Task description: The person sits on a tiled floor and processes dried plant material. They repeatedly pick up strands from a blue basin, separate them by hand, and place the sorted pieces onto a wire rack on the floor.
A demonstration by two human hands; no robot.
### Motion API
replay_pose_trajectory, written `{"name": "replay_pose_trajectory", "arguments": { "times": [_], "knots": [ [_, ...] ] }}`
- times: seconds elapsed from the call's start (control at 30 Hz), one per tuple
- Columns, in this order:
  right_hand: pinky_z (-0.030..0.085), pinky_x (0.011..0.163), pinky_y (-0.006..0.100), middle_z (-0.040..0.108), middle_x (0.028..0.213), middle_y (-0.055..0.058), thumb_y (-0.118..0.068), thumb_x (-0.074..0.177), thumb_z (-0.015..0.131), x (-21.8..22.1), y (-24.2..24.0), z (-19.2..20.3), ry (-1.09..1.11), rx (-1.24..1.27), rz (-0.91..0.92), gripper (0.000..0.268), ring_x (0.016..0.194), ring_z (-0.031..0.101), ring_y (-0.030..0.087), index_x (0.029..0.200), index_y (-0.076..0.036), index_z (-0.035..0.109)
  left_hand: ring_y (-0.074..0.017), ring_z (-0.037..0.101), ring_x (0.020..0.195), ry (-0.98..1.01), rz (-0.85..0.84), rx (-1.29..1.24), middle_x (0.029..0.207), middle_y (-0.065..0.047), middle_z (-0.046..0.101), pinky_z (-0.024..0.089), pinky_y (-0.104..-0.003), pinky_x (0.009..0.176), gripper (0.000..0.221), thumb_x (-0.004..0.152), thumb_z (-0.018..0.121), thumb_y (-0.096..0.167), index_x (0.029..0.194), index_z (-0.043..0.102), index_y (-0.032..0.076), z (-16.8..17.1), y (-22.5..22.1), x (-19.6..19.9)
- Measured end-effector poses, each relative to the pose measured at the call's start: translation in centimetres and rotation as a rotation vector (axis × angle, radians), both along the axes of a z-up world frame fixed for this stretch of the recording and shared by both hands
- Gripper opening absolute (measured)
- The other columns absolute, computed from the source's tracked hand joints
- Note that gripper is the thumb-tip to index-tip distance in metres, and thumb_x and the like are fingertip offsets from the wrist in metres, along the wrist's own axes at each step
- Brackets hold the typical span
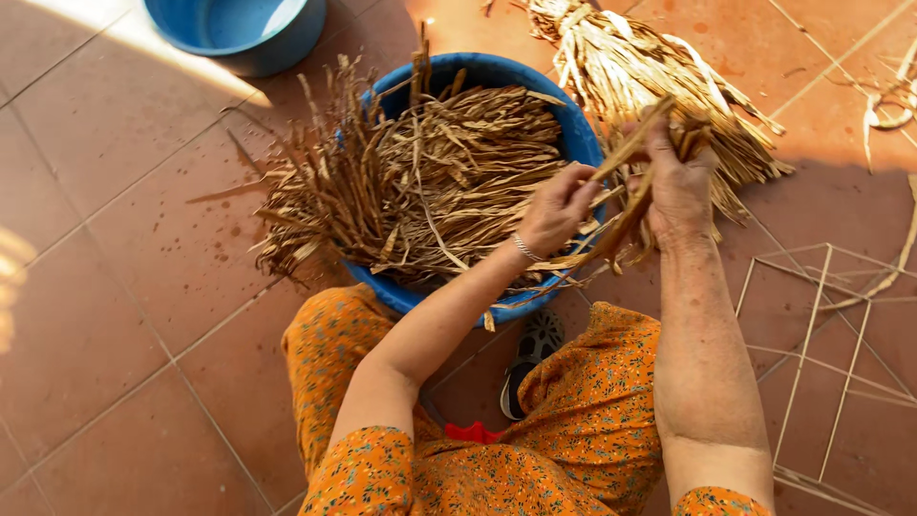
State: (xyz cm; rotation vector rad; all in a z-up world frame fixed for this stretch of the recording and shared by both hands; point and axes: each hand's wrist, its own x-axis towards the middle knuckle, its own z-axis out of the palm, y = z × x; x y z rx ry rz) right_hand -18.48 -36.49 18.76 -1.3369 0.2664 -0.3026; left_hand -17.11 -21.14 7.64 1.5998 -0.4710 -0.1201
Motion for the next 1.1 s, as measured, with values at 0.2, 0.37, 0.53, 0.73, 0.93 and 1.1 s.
{"name": "replay_pose_trajectory", "arguments": {
  "times": [0.2, 0.37, 0.53, 0.73, 0.93, 1.1],
  "knots": [
    [0.06, 0.064, 0.031, 0.074, 0.098, 0.011, -0.019, 0.105, 0.071, -0.4, 2.2, 1.7, -0.029, -0.036, 0.084, 0.012, 0.084, 0.073, 0.018, 0.107, -0.007, 0.075, -0.0066, 0.058, 0.067, 0.205, -0.124, -0.161, 0.079, 0.001, 0.064, 0.049, -0.025, 0.057, 0.028, 0.107, 0.055, 0.026, 0.125, 0.059, 0.006, 3.6, 0.2, -0.8],
    [0.062, 0.092, 0.036, 0.074, 0.117, 0.01, -0.018, 0.104, 0.063, 0.1, 5.2, 1.7, -0.003, 0.172, 0.386, 0.016, 0.107, 0.07, 0.017, 0.112, -0.007, 0.073, -0.0157, 0.061, 0.076, 0.015, 0.001, -0.111, 0.087, -0.006, 0.065, 0.054, -0.034, 0.067, 0.027, 0.112, 0.05, 0.026, 0.124, 0.062, 0.006, 4.9, 2.6, 2.1],
    [0.06, 0.094, 0.033, 0.075, 0.116, 0.011, -0.018, 0.107, 0.056, 0.8, 7.6, 2.1, 0.008, 0.203, 0.42, 0.024, 0.105, 0.07, 0.016, 0.114, -0.002, 0.073, -0.0365, 0.07, 0.081, -0.14, 0.017, 0.272, 0.089, -0.019, 0.071, 0.054, -0.048, 0.071, 0.027, 0.109, 0.045, 0.025, 0.116, 0.058, 0.003, 6.1, 5.6, 3.0],
    [0.061, 0.082, 0.033, 0.076, 0.097, 0.013, -0.016, 0.108, 0.062, 2.5, 9.7, -0.6, -0.013, 0.154, 0.233, 0.022, 0.088, 0.072, 0.018, 0.102, 0.002, 0.072, -0.0418, 0.07, 0.086, -0.12, 0.09, 0.482, 0.091, -0.024, 0.073, 0.054, -0.052, 0.077, 0.033, 0.105, 0.047, 0.03, 0.1, 0.064, 0.003, 5.2, 5.9, 4.2],
    [0.064, 0.065, 0.037, 0.072, 0.084, 0.014, -0.01, 0.101, 0.067, 5.0, 10.5, -1.8, -0.01, 0.22, 0.038, 0.013, 0.071, 0.073, 0.022, 0.094, 0.002, 0.068, -0.0331, 0.07, 0.076, 0.0, -0.001, 0.225, 0.093, -0.018, 0.071, 0.056, -0.045, 0.071, 0.039, 0.101, 0.044, 0.03, 0.091, 0.067, 0.0, 4.3, 6.1, 6.0],
    [0.064, 0.058, 0.036, 0.07, 0.076, 0.014, -0.011, 0.102, 0.062, 5.9, 10.5, -1.3, 0.044, 0.23, -0.021, 0.016, 0.065, 0.072, 0.022, 0.091, 0.0, 0.066, -0.0248, 0.067, 0.069, 0.194, -0.073, 0.267, 0.078, -0.013, 0.068, 0.056, -0.041, 0.069, 0.041, 0.102, 0.041, 0.032, 0.089, 0.066, 0.002, 4.1, 6.1, 5.6]
  ]
}}
